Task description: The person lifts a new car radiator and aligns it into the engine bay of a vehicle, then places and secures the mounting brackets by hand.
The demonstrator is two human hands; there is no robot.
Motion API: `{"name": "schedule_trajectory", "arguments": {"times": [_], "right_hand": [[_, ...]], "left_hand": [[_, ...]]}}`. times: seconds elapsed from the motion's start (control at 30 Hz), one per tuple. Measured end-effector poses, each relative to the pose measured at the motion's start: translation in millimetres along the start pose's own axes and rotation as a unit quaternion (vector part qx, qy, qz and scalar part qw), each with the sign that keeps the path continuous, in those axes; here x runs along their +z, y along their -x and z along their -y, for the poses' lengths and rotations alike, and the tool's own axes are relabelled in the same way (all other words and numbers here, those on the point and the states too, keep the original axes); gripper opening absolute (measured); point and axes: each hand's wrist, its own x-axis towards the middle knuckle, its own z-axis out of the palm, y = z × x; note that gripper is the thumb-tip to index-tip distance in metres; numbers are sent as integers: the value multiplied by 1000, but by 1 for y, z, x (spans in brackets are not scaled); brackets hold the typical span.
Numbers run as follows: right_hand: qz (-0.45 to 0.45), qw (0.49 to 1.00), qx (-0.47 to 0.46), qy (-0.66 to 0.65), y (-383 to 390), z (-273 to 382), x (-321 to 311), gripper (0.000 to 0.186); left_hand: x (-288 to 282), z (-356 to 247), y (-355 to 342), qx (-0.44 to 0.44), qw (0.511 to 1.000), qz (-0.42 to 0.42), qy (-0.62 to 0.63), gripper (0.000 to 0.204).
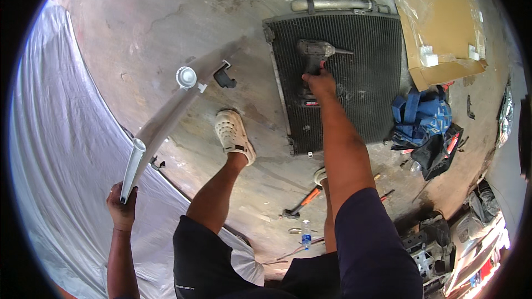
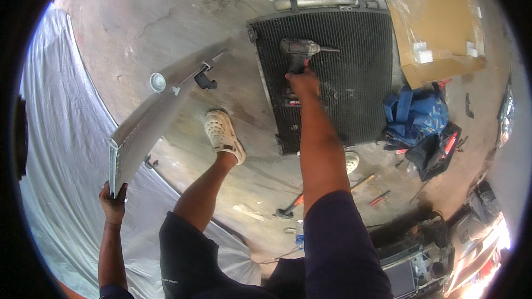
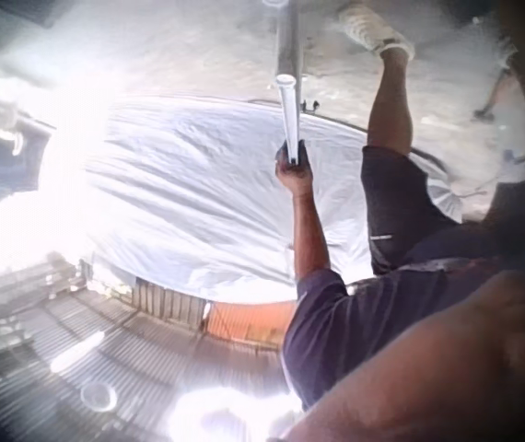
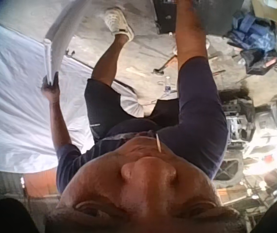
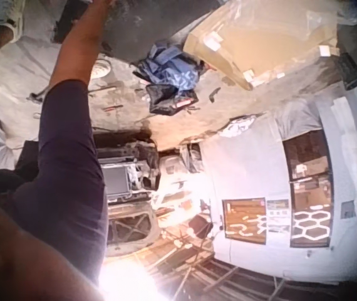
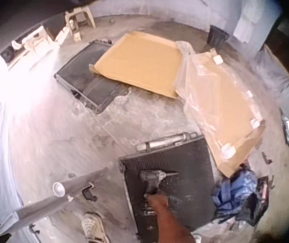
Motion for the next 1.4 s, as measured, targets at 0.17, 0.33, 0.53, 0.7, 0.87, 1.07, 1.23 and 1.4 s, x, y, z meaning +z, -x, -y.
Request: {"name": "schedule_trajectory", "arguments": {"times": [0.17, 0.33, 0.53, 0.7, 0.87, 1.07, 1.23, 1.4], "right_hand": [[23, 990, -95, 103, 45, -21, -64, 91], [-30, 984, -116, 134, 21, -162, -168, 67], [-91, 838, -43, 536, -53, -261, -302, 61], [-148, 836, -136, 511, -140, -212, -327, 70], [32, 837, -398, 374, -147, -90, -150, 54], [222, 820, -356, 390, 41, 1, 35, 56], [140, 832, -327, 424, 73, -39, 70, 55], [89, 851, -325, 403, 80, -49, 85, 53]], "left_hand": [[10, -1, 31, 75, 997, -24, 12, 32], [2, -12, 18, 100, 994, -22, 24, 47], [-5, -6, 6, 116, 991, -39, 50, 49], [13, -3, -4, 128, 986, -60, 87, 48], [-7, -7, -15, 132, 987, -46, 78, 49], [-8, 3, 1, 108, 989, -24, 93, 49], [-15, 4, -12, 125, 986, -31, 110, 50], [-18, 10, -15, 133, 982, -33, 128, 49]]}}
